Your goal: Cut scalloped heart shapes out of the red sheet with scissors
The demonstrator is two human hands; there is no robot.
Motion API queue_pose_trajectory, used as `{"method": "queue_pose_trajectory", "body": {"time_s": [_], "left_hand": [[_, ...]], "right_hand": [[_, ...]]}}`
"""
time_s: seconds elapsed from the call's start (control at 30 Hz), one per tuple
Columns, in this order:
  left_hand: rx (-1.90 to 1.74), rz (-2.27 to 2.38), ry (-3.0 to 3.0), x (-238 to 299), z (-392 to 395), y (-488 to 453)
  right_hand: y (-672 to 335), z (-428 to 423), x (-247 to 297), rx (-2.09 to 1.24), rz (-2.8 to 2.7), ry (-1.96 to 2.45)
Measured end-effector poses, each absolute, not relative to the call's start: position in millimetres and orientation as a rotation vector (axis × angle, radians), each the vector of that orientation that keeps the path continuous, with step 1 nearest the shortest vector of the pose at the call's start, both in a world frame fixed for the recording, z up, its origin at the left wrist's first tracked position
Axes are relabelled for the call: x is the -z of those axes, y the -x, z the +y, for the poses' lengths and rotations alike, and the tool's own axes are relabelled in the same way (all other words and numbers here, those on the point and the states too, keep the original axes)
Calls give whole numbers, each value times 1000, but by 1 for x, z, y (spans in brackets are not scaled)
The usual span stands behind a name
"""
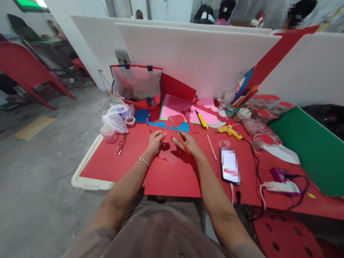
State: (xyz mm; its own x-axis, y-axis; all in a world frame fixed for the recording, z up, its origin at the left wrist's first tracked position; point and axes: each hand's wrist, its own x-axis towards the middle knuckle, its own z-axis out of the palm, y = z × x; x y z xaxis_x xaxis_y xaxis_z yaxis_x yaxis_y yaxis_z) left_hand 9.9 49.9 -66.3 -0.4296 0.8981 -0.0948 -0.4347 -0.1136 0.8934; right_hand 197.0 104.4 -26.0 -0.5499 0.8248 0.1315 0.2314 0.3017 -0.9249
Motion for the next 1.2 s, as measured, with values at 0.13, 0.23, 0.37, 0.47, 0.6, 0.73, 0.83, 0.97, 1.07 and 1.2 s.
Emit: {"method": "queue_pose_trajectory", "body": {"time_s": [0.13,0.23,0.37,0.47,0.6,0.73,0.83,0.97,1.07,1.2], "left_hand": [[-1784,1105,-694,49,36,-1],[-1804,1075,-801,37,22,1],[-1817,1054,-904,24,6,2],[-1850,1074,-976,18,-4,5],[-1897,1118,-1063,15,-16,10],[-1964,1135,-1115,15,-28,10],[-1983,1116,-1165,15,-35,10],[-1972,1057,-1244,13,-40,10],[-1974,1023,-1267,12,-42,10],[-1987,1005,-1227,14,-45,9]], "right_hand": [[-213,85,2,-840,-2219,1021],[-225,67,-13,-752,-2291,968],[-234,50,-27,-703,-2394,875],[-233,45,-32,-610,-2440,818],[-228,40,-34,-502,-2504,798],[-223,36,-39,-412,-2589,790],[-220,32,-46,-351,-2654,750],[-219,28,-54,-275,-2679,695],[-221,27,-57,-248,-2676,670],[-223,26,-59,-263,-2674,644]]}}
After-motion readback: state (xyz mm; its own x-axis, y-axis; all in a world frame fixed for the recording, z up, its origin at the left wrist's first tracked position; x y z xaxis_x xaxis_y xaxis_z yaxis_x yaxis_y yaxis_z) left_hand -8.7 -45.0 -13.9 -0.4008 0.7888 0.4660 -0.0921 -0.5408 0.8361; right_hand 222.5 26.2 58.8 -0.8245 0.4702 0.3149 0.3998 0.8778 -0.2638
